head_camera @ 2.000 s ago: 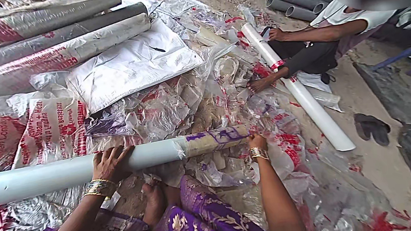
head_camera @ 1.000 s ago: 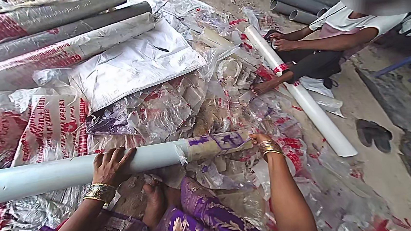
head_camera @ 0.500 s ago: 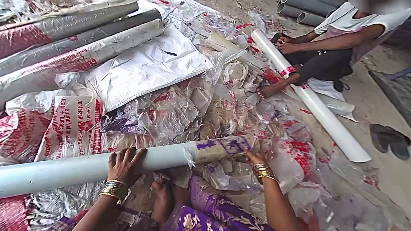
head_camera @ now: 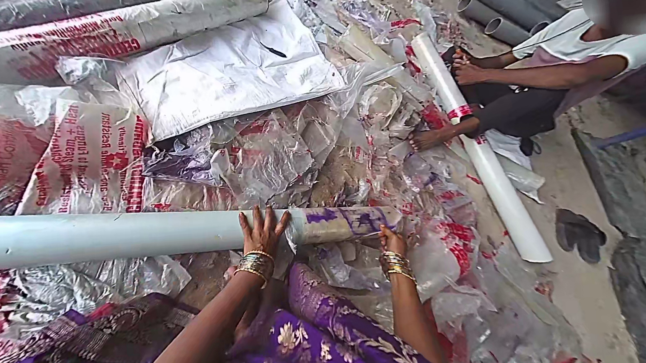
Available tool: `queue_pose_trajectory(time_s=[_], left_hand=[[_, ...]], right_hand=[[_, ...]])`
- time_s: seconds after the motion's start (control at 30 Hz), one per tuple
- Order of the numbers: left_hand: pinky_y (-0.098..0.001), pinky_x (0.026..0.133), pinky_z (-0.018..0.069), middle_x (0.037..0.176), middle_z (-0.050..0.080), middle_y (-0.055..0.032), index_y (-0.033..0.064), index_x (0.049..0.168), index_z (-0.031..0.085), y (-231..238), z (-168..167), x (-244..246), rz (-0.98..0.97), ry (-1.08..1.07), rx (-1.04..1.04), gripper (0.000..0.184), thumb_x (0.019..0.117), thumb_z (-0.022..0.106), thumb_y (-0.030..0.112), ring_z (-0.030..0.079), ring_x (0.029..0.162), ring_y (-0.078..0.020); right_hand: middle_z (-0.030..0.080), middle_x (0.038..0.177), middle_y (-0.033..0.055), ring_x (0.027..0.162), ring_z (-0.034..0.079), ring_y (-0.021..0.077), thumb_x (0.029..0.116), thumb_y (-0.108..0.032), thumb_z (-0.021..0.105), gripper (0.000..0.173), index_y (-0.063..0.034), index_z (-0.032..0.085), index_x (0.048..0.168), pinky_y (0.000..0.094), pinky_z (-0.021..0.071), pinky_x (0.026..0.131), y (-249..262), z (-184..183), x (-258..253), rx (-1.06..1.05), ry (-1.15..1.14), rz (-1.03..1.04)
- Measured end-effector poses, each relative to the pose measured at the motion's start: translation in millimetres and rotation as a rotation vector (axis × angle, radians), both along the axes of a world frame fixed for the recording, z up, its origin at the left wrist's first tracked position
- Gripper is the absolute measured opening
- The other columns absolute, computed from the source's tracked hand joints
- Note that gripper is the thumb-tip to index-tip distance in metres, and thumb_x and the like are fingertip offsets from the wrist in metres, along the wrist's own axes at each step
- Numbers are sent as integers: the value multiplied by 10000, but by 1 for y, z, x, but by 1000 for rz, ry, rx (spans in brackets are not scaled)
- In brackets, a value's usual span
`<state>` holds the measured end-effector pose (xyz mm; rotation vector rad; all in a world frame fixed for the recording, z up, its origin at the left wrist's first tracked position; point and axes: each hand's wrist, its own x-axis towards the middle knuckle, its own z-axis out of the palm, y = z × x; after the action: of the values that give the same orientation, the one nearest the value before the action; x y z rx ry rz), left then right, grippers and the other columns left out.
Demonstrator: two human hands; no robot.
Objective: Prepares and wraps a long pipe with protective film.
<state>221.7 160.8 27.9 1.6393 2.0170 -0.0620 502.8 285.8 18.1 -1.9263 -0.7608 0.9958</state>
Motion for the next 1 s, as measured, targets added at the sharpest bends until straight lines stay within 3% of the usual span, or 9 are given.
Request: queue_pose_trajectory(time_s=[0.13,0.3,0.43,0.6,0.7,0.8,0.9,1.0], left_hand=[[-833,1115,103,1651,232,-321,247,1642,276,-3,0,2,-10,10,7,811,952,543,-87,141,1505,-619],[-828,1124,75,1676,147,-313,279,1661,182,1,9,2,-37,23,-128,808,996,461,-84,69,1522,-607],[-813,1139,39,1695,96,-286,307,1662,150,4,16,3,-21,-6,-195,837,992,468,-83,26,1534,-587],[-812,1139,35,1696,83,-287,310,1665,123,4,19,3,-34,5,-209,841,999,460,-78,21,1533,-590],[-818,1135,38,1699,76,-281,311,1665,119,5,17,2,-37,0,-207,853,994,466,-85,20,1534,-588],[-817,1136,34,1702,80,-270,318,1664,124,6,15,1,-36,-4,-215,852,995,467,-84,13,1538,-581],[-819,1133,35,1697,113,-273,315,1660,169,4,10,1,-20,-12,-170,846,984,466,-100,31,1538,-580],[-817,1136,40,1696,118,-274,312,1660,166,4,10,1,-22,-18,-173,851,981,467,-103,33,1543,-568]], right_hand=[[491,567,-43,416,372,-20,989,-5,588,182,-15,586,807,131,312,419,1,24,-9,-9,-19,8],[488,561,-46,386,337,-21,1015,-40,569,212,-45,575,803,130,277,377,4,25,-9,-21,79,-18],[499,604,-34,411,361,1,1085,-194,523,245,-14,602,938,156,272,387,-11,18,10,-92,48,126],[510,609,-29,405,331,19,1092,-322,508,364,-5,656,992,179,264,391,-48,2,2,-279,14,300],[535,605,-17,423,362,19,1070,-301,569,362,13,657,914,184,288,418,-54,-10,-24,-229,-74,286],[581,650,5,522,474,48,1048,-273,615,355,30,659,869,228,387,534,-51,-12,-30,-172,-196,287],[555,633,1,526,461,52,1056,-218,597,328,34,637,849,236,379,540,-50,-15,-30,-129,-239,301],[517,637,7,535,446,61,1039,-208,631,306,38,635,858,243,391,559,-56,-18,-37,-80,-236,184]])
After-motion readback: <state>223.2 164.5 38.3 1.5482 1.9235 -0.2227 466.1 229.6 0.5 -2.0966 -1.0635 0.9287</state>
